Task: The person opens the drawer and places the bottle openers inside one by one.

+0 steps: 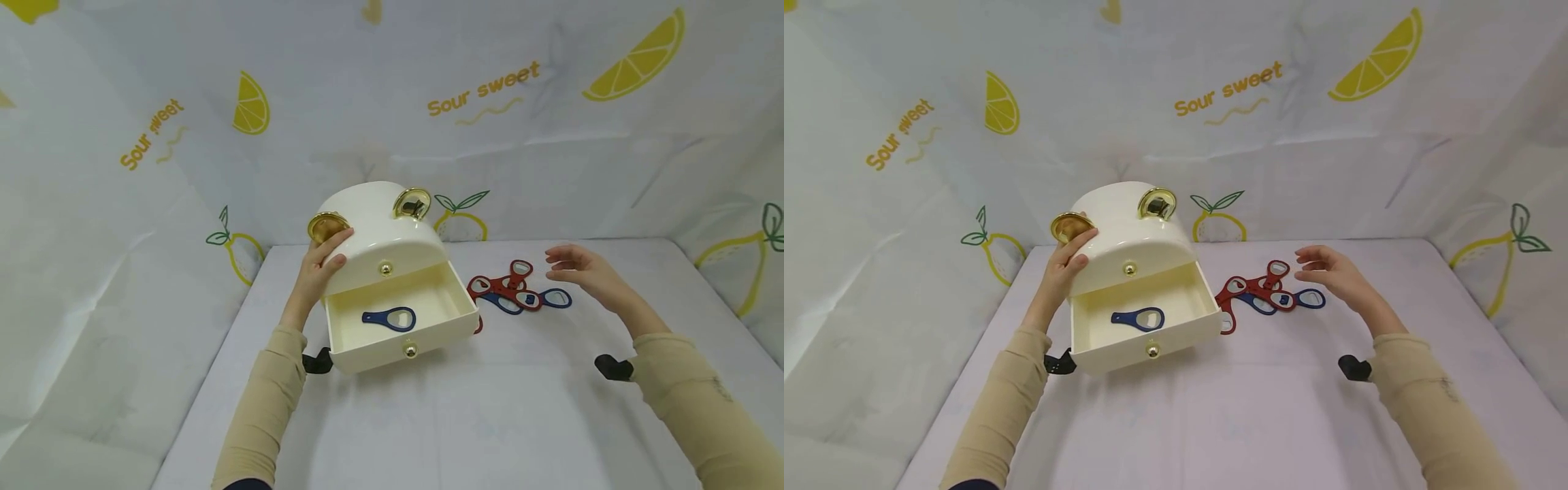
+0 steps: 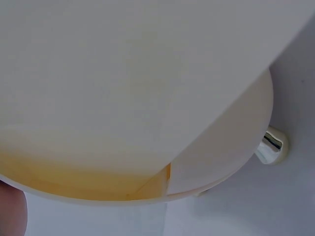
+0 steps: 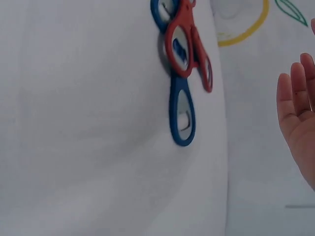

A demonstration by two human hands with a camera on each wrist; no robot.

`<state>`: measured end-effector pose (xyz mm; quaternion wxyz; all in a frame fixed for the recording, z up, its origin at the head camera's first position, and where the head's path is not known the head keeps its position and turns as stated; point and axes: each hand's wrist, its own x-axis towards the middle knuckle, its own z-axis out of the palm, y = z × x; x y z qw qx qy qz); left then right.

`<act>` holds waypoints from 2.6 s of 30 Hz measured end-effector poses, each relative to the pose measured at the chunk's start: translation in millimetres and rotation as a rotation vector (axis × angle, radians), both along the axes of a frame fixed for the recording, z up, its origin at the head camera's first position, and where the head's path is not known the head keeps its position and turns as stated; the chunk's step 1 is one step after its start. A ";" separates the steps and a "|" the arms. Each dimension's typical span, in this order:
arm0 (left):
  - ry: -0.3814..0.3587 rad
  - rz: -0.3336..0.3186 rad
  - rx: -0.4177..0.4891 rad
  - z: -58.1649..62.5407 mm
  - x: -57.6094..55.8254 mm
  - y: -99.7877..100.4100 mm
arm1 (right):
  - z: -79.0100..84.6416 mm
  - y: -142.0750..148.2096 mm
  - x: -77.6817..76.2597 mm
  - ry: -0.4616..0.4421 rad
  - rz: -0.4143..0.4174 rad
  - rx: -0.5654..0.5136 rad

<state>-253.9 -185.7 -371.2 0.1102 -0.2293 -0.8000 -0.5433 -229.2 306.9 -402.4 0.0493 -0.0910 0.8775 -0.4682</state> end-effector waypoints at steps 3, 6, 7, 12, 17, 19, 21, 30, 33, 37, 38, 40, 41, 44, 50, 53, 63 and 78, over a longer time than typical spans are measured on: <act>-0.011 0.005 -0.006 0.3 -0.6 -0.5 | -12.9 9.6 -3.4 -0.042 -0.020 0.002; -0.023 0.003 -0.010 2.7 1.4 -0.1 | -25.2 14.0 -3.9 -0.101 -0.040 -0.001; -0.027 0.002 -0.010 4.4 3.2 0.5 | -28.8 14.2 -3.5 -0.119 -0.045 0.001; -0.044 0.003 0.008 20.2 20.1 6.6 | -44.0 13.2 -2.9 -0.186 -0.083 0.059; -0.054 -0.007 0.022 25.9 26.2 10.4 | -59.4 17.8 -4.6 -0.256 -0.130 0.099; -0.051 -0.012 0.021 26.0 26.4 11.1 | -66.2 19.8 -4.3 -0.275 -0.140 0.114; -0.047 -0.016 0.017 25.4 25.9 11.3 | -72.2 21.2 -4.1 -0.264 -0.135 0.141; -0.015 -0.009 0.006 9.4 10.7 4.8 | -79.7 22.3 -4.2 -0.116 -0.052 0.314; -0.007 -0.011 0.002 6.2 6.6 3.8 | -81.0 29.1 -3.4 -0.105 -0.018 0.354; 0.008 -0.012 0.011 0.0 0.3 0.9 | -78.7 34.3 -1.0 -0.109 -0.010 0.381; 0.011 -0.013 0.013 -0.3 0.0 0.7 | -78.1 34.9 -0.1 -0.104 -0.012 0.389; 0.012 -0.018 0.020 -0.8 0.1 0.3 | -77.4 35.8 1.9 -0.083 -0.013 0.410; 0.010 -0.022 0.025 -0.9 0.3 0.2 | -77.2 36.2 2.7 -0.069 -0.009 0.424; 0.010 -0.019 0.027 -1.5 0.5 0.1 | -75.9 35.9 5.7 -0.028 -0.010 0.461; 0.019 0.010 -0.009 -2.5 -0.7 0.9 | -71.1 34.5 13.2 -0.049 -0.052 0.482; 0.018 0.014 -0.013 -2.2 -0.9 1.2 | -68.4 37.0 17.0 -0.037 -0.085 0.479; 0.043 0.006 0.000 0.5 -1.3 1.9 | -55.8 49.8 27.6 -0.011 -0.152 0.462; 0.019 0.007 0.007 -1.7 -1.1 1.2 | -33.6 18.8 28.6 0.099 -0.176 0.334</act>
